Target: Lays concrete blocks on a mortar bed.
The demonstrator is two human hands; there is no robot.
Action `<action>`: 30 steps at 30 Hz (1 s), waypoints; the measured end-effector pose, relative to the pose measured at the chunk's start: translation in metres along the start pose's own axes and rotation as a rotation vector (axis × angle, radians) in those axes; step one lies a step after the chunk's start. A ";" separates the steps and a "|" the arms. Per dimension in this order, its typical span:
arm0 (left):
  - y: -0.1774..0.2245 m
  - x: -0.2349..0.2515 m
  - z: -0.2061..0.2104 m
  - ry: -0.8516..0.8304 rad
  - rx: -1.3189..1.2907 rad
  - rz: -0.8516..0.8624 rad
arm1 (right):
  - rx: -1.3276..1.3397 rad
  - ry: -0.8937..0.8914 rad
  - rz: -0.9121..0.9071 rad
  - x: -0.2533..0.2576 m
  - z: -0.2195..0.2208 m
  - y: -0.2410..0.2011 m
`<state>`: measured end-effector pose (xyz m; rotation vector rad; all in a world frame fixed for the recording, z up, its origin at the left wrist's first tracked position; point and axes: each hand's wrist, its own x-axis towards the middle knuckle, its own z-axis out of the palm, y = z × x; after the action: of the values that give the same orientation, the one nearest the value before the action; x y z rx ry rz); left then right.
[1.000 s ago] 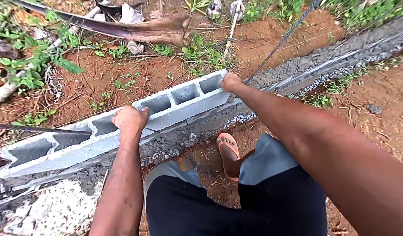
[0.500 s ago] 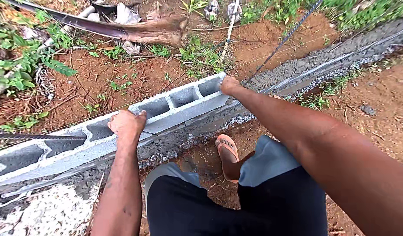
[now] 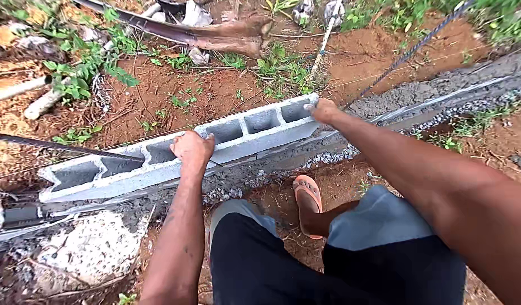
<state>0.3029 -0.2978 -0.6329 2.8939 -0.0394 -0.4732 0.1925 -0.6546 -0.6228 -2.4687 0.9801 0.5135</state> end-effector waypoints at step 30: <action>0.002 -0.003 0.000 0.024 -0.017 -0.050 | 1.241 0.343 -0.520 0.060 0.003 -0.051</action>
<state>0.3004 -0.2993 -0.6319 2.8894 0.0408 -0.4459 0.2694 -0.6531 -0.6412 -1.5249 0.4481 -0.5704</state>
